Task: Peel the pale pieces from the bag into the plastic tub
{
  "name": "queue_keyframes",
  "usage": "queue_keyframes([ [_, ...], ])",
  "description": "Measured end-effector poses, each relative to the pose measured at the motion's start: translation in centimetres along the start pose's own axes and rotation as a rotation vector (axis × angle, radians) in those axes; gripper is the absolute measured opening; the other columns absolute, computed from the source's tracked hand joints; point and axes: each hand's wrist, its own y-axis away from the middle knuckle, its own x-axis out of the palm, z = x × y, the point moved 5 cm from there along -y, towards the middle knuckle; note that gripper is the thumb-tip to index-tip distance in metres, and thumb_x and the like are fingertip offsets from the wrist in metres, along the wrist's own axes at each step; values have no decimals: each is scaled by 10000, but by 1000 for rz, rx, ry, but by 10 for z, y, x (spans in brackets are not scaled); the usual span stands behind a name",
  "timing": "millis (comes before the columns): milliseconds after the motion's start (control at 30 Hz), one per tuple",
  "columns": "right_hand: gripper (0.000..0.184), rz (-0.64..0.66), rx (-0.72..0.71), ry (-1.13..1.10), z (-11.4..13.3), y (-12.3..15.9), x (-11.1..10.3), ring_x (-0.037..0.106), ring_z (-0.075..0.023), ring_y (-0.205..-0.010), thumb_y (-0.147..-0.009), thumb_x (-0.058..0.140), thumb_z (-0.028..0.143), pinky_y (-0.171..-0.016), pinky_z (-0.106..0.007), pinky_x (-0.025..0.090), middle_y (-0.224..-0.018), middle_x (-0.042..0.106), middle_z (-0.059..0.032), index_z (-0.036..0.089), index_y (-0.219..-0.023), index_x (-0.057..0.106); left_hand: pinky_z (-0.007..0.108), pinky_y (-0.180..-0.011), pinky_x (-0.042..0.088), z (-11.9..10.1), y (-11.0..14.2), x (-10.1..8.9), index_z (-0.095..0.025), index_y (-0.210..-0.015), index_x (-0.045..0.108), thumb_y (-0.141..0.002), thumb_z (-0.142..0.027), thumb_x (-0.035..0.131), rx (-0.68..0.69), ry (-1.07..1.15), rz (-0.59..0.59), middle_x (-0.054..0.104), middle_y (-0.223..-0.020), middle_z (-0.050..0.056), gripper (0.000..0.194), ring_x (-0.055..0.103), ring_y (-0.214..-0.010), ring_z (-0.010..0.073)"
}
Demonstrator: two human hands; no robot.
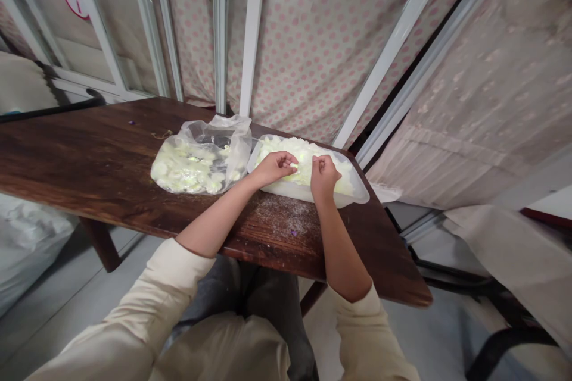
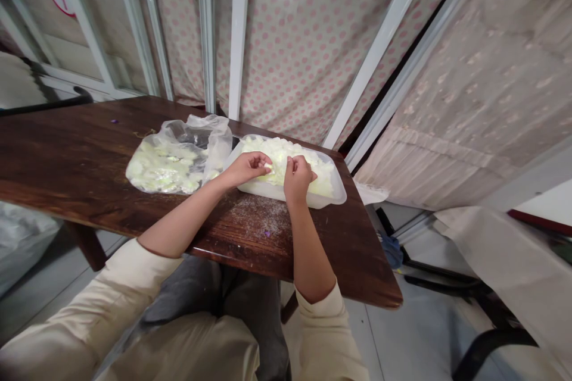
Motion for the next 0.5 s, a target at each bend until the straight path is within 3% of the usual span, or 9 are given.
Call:
queue_keyframes([
  [100,291,10,-68,4,5,0,-1,467,-166,-812,-876,319,402,-768,-311,253,-818,562,-19,206,-872,534,203,-572,333,-2,1,0,-123,-853,577,-621,-223,648,7,20,-12,471,-679,-22,263,403,-599,57],
  [167,314,96,-151,9,10,0,2,453,-175,-876,-890,291,389,-791,-318,239,-890,571,-20,224,-866,558,205,-586,345,-4,1,1,-125,-860,571,-619,-219,652,19,39,-11,484,-695,-19,272,408,-607,56],
  [300,304,296,-253,-29,16,3,10,451,-158,-859,-881,338,400,-798,-304,229,-818,575,11,219,-771,557,212,-643,384,-6,1,3,-134,-908,521,-627,-202,650,54,119,-5,514,-733,-12,317,465,-651,61],
  [500,278,292,-228,-98,14,1,10,483,-125,-790,-863,398,390,-791,-291,225,-733,556,34,193,-696,500,213,-657,390,-4,2,4,-151,-1004,447,-649,-202,648,67,153,18,542,-721,-14,411,517,-683,74],
])
